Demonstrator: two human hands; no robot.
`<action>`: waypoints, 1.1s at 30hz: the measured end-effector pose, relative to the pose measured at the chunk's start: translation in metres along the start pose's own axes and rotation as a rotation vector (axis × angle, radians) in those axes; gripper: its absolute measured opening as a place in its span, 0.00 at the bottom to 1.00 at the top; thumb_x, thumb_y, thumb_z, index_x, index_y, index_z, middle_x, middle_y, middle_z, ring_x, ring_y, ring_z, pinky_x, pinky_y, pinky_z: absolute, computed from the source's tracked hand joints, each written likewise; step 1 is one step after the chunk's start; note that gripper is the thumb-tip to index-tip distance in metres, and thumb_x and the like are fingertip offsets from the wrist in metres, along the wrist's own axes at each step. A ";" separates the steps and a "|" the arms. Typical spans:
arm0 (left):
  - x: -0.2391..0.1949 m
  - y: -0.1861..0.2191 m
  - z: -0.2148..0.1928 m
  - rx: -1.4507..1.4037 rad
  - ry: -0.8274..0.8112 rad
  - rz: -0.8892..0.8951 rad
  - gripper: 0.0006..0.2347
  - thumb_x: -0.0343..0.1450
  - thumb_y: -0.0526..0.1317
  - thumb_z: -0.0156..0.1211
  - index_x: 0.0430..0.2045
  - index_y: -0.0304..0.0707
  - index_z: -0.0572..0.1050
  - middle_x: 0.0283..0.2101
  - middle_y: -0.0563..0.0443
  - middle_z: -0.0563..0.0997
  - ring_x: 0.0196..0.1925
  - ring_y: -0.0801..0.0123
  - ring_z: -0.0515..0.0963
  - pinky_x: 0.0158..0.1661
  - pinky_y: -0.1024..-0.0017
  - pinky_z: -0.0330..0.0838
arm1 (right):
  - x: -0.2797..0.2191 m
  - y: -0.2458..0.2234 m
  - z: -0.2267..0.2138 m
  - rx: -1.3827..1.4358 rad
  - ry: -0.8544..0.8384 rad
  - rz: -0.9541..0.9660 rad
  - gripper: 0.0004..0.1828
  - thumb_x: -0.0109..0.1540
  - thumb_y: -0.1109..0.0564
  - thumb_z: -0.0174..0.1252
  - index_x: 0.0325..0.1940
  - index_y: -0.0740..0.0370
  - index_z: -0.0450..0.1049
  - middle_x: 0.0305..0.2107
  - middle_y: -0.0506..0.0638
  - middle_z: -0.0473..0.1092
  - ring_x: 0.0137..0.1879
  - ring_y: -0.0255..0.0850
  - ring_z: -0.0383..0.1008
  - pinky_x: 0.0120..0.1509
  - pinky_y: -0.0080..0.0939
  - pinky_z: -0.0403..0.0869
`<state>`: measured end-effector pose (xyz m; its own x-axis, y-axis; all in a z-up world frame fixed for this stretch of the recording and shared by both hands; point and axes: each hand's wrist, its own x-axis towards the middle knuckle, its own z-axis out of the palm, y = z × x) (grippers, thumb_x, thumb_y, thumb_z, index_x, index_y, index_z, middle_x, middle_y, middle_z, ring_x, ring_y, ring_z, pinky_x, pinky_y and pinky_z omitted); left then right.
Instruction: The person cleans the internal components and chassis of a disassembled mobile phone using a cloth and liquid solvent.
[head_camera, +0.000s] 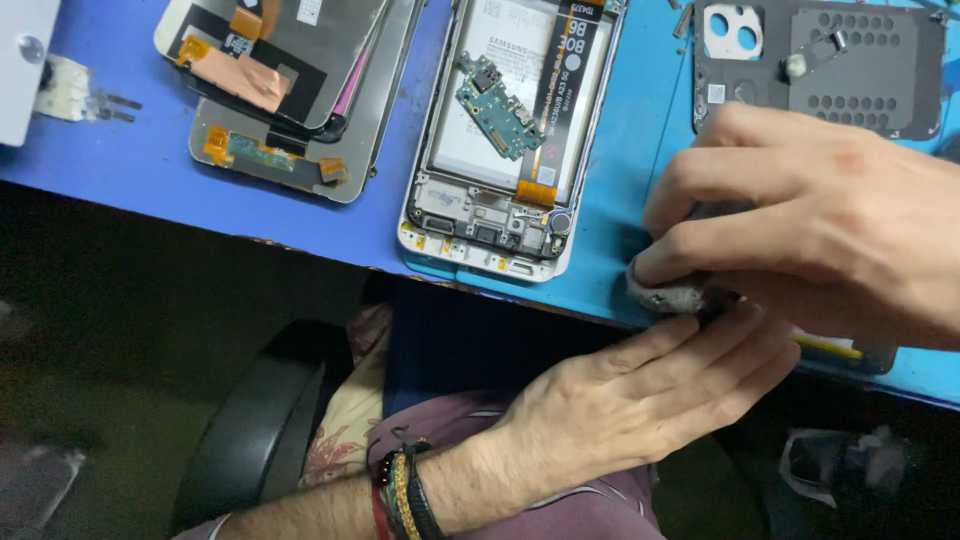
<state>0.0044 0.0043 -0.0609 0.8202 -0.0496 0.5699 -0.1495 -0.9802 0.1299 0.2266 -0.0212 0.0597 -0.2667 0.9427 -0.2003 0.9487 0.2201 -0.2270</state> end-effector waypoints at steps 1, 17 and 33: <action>-0.001 0.000 0.001 -0.015 -0.006 0.006 0.19 0.85 0.41 0.46 0.74 0.43 0.61 0.77 0.53 0.60 0.83 0.69 0.56 0.82 0.65 0.37 | 0.000 0.000 0.000 0.031 -0.007 -0.042 0.23 0.43 0.57 0.68 0.43 0.47 0.83 0.43 0.43 0.74 0.47 0.42 0.71 0.49 0.43 0.74; -0.002 0.000 0.005 -0.019 -0.031 0.023 0.19 0.85 0.43 0.45 0.74 0.43 0.61 0.78 0.53 0.61 0.82 0.70 0.56 0.81 0.64 0.38 | 0.001 -0.009 0.001 -0.208 -0.048 -0.074 0.21 0.46 0.48 0.64 0.44 0.40 0.82 0.43 0.39 0.73 0.50 0.39 0.73 0.51 0.44 0.73; 0.002 -0.004 -0.004 -0.042 -0.029 0.009 0.21 0.84 0.41 0.47 0.75 0.43 0.62 0.77 0.53 0.62 0.81 0.70 0.57 0.81 0.66 0.39 | 0.002 -0.006 -0.001 -0.111 0.027 -0.091 0.20 0.45 0.52 0.65 0.42 0.43 0.82 0.41 0.41 0.73 0.46 0.40 0.72 0.47 0.43 0.71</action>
<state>0.0042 0.0086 -0.0575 0.8343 -0.0646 0.5475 -0.1794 -0.9709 0.1588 0.2208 -0.0204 0.0619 -0.3495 0.9236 -0.1574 0.9341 0.3304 -0.1356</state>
